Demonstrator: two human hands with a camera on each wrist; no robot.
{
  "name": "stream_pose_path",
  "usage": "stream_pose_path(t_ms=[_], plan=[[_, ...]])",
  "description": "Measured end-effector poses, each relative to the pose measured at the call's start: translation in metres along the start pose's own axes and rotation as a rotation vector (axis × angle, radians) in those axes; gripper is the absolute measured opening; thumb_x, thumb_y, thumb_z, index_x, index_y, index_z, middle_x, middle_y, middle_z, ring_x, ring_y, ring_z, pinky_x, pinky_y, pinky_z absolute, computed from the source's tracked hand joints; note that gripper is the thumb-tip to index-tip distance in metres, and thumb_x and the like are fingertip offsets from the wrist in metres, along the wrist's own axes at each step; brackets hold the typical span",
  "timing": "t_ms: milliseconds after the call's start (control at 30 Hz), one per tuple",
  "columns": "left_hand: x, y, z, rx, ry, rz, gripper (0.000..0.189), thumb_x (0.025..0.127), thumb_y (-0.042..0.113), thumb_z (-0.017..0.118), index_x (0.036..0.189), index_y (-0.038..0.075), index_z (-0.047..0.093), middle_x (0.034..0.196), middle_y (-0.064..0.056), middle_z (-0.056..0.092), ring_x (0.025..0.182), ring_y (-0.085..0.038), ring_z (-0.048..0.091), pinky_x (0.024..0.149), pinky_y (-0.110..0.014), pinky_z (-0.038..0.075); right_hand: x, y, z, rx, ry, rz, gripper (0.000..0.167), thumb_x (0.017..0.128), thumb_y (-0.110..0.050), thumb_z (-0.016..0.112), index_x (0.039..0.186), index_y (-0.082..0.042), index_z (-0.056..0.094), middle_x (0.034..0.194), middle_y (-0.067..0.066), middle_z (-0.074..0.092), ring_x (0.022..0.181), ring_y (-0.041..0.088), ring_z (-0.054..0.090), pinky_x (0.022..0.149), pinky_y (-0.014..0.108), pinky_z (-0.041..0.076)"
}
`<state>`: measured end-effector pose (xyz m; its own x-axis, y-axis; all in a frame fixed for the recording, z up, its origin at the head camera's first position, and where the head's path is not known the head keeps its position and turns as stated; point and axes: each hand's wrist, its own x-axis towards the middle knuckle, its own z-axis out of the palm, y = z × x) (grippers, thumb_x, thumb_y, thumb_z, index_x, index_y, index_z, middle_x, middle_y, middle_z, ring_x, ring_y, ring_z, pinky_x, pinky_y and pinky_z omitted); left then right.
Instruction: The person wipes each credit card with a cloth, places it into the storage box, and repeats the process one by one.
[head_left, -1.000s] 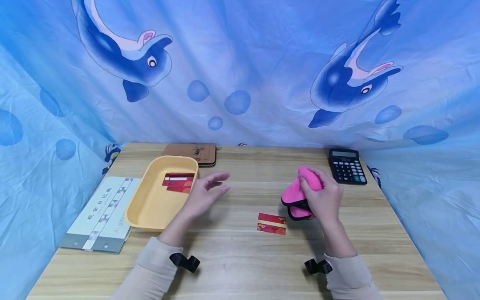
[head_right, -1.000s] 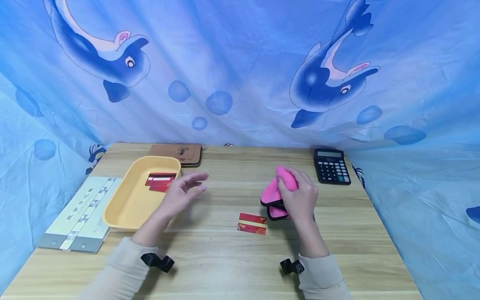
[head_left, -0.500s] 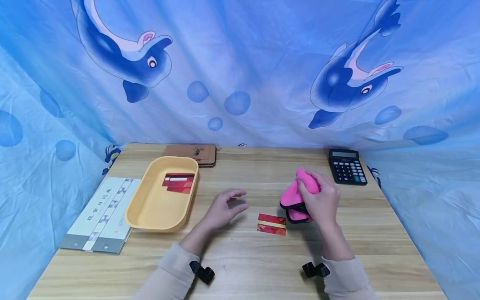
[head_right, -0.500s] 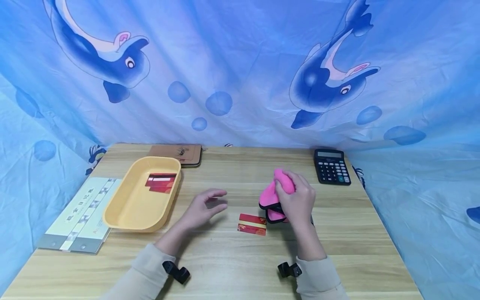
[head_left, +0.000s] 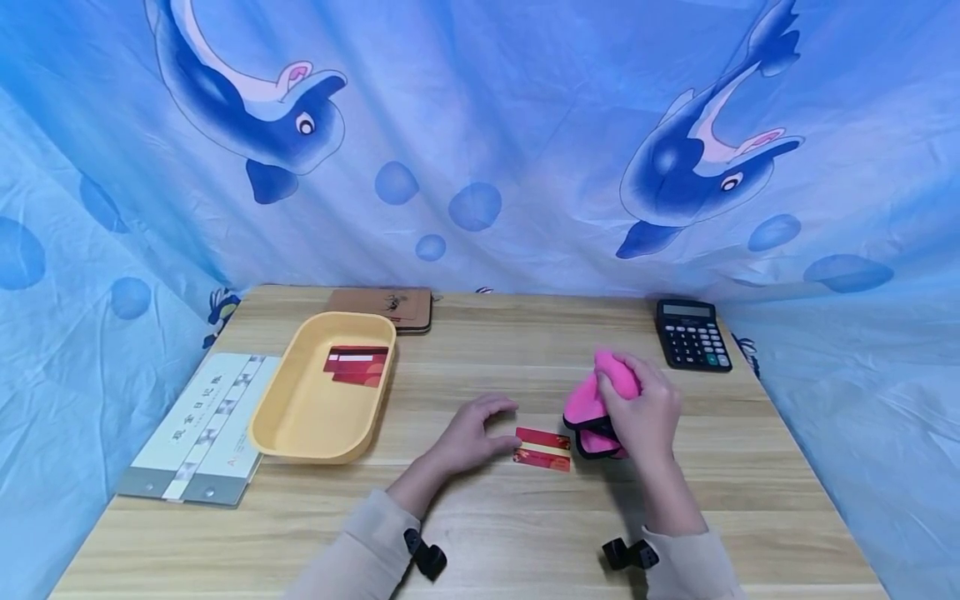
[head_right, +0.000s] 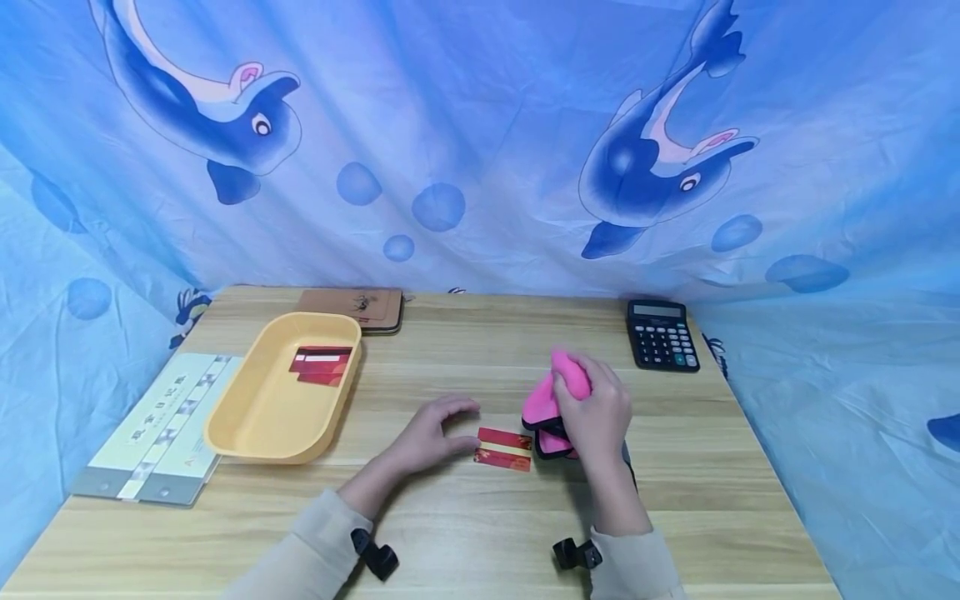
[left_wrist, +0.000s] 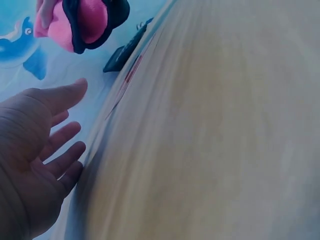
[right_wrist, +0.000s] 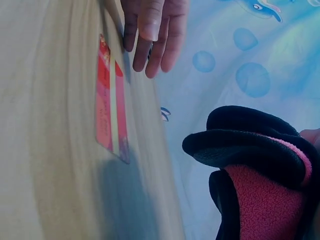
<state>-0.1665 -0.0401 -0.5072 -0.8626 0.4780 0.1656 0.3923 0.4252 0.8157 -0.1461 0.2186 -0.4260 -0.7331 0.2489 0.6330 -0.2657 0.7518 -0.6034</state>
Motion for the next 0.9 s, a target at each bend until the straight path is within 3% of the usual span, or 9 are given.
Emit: stream_pose_path(t_ms=[200,433,633,900], plan=[[0.002,0.002,0.006,0.036,-0.028,0.012,0.059,0.083,0.022,0.085,0.134,0.004,0.063,0.136,-0.009,0.062,0.130,-0.027,0.054,0.115,-0.043,0.040,-0.006,0.003,-0.002,-0.010,-0.011,-0.014,0.034,0.079,-0.010,0.086,0.111,-0.001,0.076,0.106,0.017,0.075,0.099,0.035,0.070,0.083,0.053,0.058],[0.005,0.004,0.012,0.203,-0.062,0.087,0.063,0.081,0.030,0.088,0.133,0.005,0.065,0.135,-0.007,0.064,0.129,-0.025,0.055,0.113,-0.043,0.040,-0.013,0.004,-0.003,-0.005,-0.016,-0.021,0.035,0.079,-0.011,0.087,0.110,-0.001,0.076,0.103,0.017,0.075,0.095,0.035,0.071,0.078,0.050,0.057],[0.003,0.009,0.011,0.233,-0.065,0.081,0.053,0.081,0.026,0.087,0.128,0.007,0.069,0.129,-0.005,0.068,0.125,-0.024,0.057,0.110,-0.043,0.042,-0.016,0.006,-0.005,0.004,-0.008,0.000,0.036,0.077,-0.010,0.089,0.109,-0.001,0.076,0.104,0.019,0.075,0.097,0.037,0.071,0.080,0.051,0.057],[0.003,0.008,0.011,0.277,-0.119,0.084,0.063,0.077,0.034,0.090,0.133,0.016,0.068,0.130,0.001,0.067,0.125,-0.019,0.056,0.110,-0.044,0.039,-0.014,0.006,-0.007,0.001,0.000,0.022,0.035,0.078,-0.009,0.087,0.110,-0.001,0.076,0.105,0.018,0.075,0.097,0.037,0.071,0.079,0.053,0.058]])
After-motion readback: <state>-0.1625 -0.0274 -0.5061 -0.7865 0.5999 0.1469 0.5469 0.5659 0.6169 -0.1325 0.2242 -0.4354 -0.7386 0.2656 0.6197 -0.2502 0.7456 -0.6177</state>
